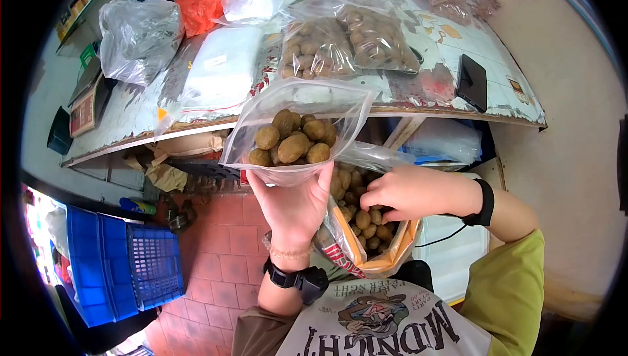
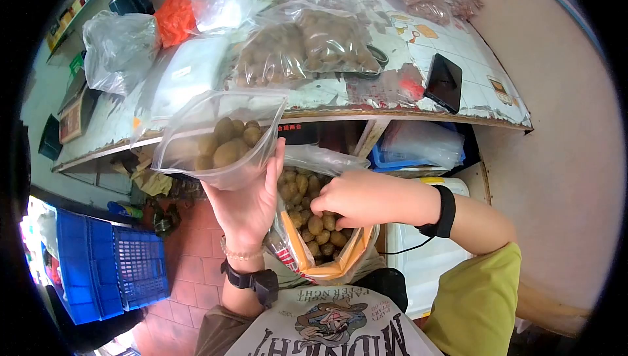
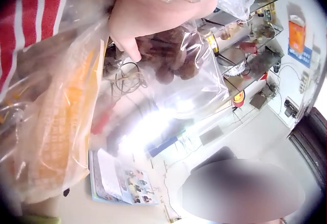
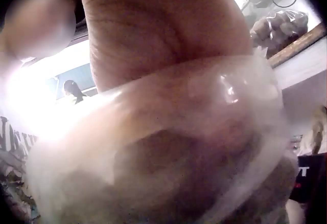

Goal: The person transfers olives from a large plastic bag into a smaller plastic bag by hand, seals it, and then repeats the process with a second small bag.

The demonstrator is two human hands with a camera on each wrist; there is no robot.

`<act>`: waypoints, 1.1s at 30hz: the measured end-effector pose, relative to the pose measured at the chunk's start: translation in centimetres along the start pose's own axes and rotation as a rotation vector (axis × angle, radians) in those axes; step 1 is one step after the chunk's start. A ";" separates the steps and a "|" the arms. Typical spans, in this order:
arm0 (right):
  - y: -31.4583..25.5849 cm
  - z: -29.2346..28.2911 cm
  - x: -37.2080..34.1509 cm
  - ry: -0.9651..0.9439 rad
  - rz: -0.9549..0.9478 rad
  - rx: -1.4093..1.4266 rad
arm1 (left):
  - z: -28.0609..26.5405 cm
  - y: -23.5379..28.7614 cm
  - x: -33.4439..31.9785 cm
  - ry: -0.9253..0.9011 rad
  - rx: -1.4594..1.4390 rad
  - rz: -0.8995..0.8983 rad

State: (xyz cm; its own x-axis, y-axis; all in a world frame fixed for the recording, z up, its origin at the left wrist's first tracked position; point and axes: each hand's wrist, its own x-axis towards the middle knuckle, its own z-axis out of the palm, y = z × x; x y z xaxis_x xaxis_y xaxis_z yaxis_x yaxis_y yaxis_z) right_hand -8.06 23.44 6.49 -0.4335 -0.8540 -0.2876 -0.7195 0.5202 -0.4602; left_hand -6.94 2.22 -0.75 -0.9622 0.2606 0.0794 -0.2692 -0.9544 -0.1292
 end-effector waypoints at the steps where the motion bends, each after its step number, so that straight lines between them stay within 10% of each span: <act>1: 0.1 0.0 0.0 0.001 0.000 -0.001 | 0.0 0.0 0.0 -0.001 0.000 0.000; 7: 1.3 -0.6 0.8 -0.031 0.008 0.244 | -0.1 0.1 0.2 -0.015 -0.017 0.003; 10: 2.1 0.6 1.8 0.187 -0.095 0.800 | -0.2 0.1 0.3 -0.003 -0.021 0.007; 13: 1.0 -0.2 1.9 0.166 0.244 1.261 | -0.2 0.1 0.3 -0.003 -0.005 0.016; 17: 1.9 0.2 1.8 0.011 0.236 1.629 | -0.2 0.3 0.3 0.002 -0.033 0.000; 28: 0.8 0.5 1.8 0.118 0.423 1.584 | -0.1 0.1 0.3 -0.012 -0.048 -0.013; 33: -1.6 -2.6 -0.2 0.330 0.172 1.377 | 0.1 0.2 0.4 -0.013 0.044 0.021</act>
State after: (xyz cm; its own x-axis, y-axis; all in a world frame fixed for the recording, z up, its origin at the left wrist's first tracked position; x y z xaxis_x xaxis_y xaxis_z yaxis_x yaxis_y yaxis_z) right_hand -8.21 22.74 9.46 -0.7020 -0.6437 -0.3047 0.3632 0.0445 -0.9307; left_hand -7.37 2.16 -0.66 -0.9669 0.2388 0.0899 -0.2465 -0.9652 -0.0876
